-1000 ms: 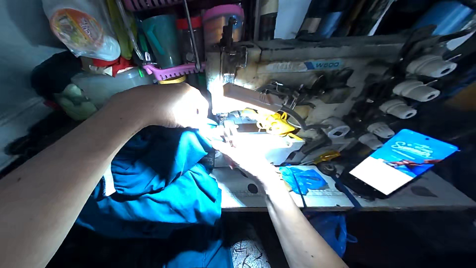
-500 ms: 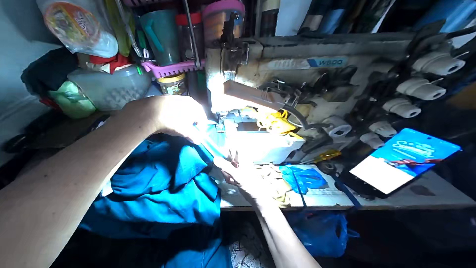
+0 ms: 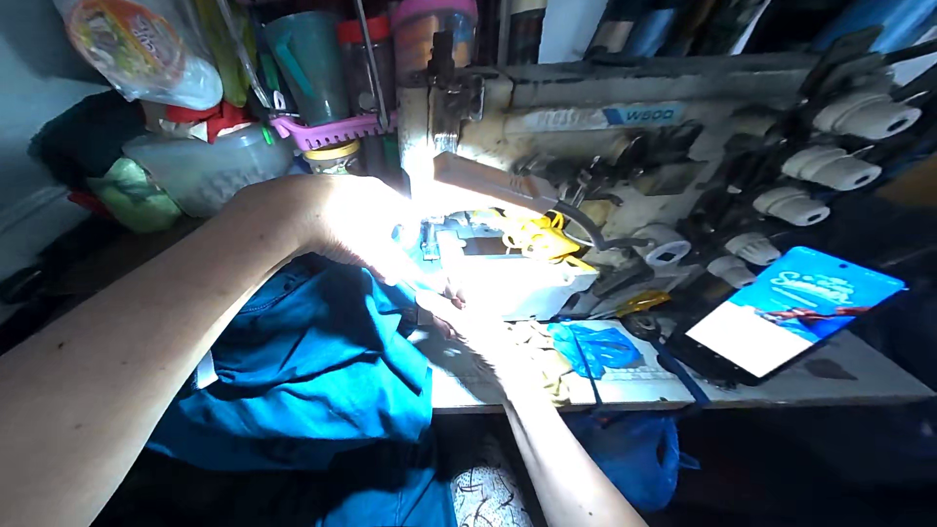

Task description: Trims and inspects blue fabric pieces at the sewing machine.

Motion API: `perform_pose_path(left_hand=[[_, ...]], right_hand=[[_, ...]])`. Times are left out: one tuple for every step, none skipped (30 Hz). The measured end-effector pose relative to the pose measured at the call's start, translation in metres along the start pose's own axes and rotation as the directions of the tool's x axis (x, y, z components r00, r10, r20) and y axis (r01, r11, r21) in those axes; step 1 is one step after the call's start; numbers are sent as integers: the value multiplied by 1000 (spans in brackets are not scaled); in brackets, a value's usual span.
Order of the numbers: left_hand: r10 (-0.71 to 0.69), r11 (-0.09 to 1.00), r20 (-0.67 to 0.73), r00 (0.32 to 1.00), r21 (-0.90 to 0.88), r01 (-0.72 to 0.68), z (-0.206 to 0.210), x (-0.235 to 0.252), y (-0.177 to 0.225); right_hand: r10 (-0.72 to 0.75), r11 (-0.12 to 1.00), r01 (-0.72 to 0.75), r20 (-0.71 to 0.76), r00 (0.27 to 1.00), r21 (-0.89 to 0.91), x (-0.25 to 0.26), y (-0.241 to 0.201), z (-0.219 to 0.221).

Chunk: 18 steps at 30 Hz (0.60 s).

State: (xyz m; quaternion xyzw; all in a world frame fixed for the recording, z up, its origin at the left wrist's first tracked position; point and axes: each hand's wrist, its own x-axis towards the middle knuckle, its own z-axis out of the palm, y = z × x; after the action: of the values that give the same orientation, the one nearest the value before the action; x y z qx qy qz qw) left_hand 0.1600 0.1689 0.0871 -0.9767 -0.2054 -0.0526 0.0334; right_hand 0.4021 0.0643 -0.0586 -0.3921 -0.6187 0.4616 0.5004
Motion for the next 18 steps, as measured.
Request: perform_pose_path(left_hand=[[-8,1000,14,1000,17,8,-2,1,3],[-29,999,31,999,30,29,-7,3,11],[-78,996,70,994,42,75,-16,6,24],[-157,988,148,976,24,155,-30,12,44],[-271,956,265,925,-36,291,-49,21,70],[-344,925,324,881,-42,376,-59,28,85],[-378,909,350,857,-34,414,-64,31,92],[-389,903,351,851,-36,428,-65,32,94],[-387,904,351,853,-36,425,-64,33,94],[-384,906,365,848,-27,422,-64,34,94],[-380,908,372,847,-22,418,-64,35,94],[-377,911,370,849,-18,412,-63,35,94],[-371,916,361,856,-10,401,-61,35,93],[-373,919,350,859,12,394,-59,35,92],[-397,913,360,844,57,405,-59,36,91],[-420,906,348,838,111,408,-56,36,88],[-442,897,323,837,169,409,-54,36,84],[-472,880,299,829,219,422,-53,35,83]], right_hand=[[6,1000,-6,-3,1000,-3,0,1,0],[12,1000,-12,-1,1000,-2,0,1,0],[16,1000,-16,-1,1000,-2,0,1,0],[22,1000,-22,1,1000,-2,0,0,0],[32,999,-32,5,999,-6,0,-1,0],[34,999,-34,4,999,-8,1,-2,1],[28,1000,-28,3,1000,-15,1,-2,1],[20,1000,-20,3,1000,-19,1,-1,1],[15,1000,-15,1,1000,-22,1,0,1],[7,1000,-7,0,1000,-21,2,-1,1],[-8,1000,8,-3,1000,-10,4,-4,2],[-13,1000,13,-6,1000,-3,5,-6,3],[-14,1000,14,-8,1000,4,6,-8,4],[-13,1000,13,-3,1000,13,6,-9,4],[-25,1000,25,1,1000,12,6,-9,3],[-37,999,37,2,999,9,6,-8,3],[-38,999,38,2,999,9,6,-9,3],[-23,1000,23,4,1000,11,6,-10,3]])
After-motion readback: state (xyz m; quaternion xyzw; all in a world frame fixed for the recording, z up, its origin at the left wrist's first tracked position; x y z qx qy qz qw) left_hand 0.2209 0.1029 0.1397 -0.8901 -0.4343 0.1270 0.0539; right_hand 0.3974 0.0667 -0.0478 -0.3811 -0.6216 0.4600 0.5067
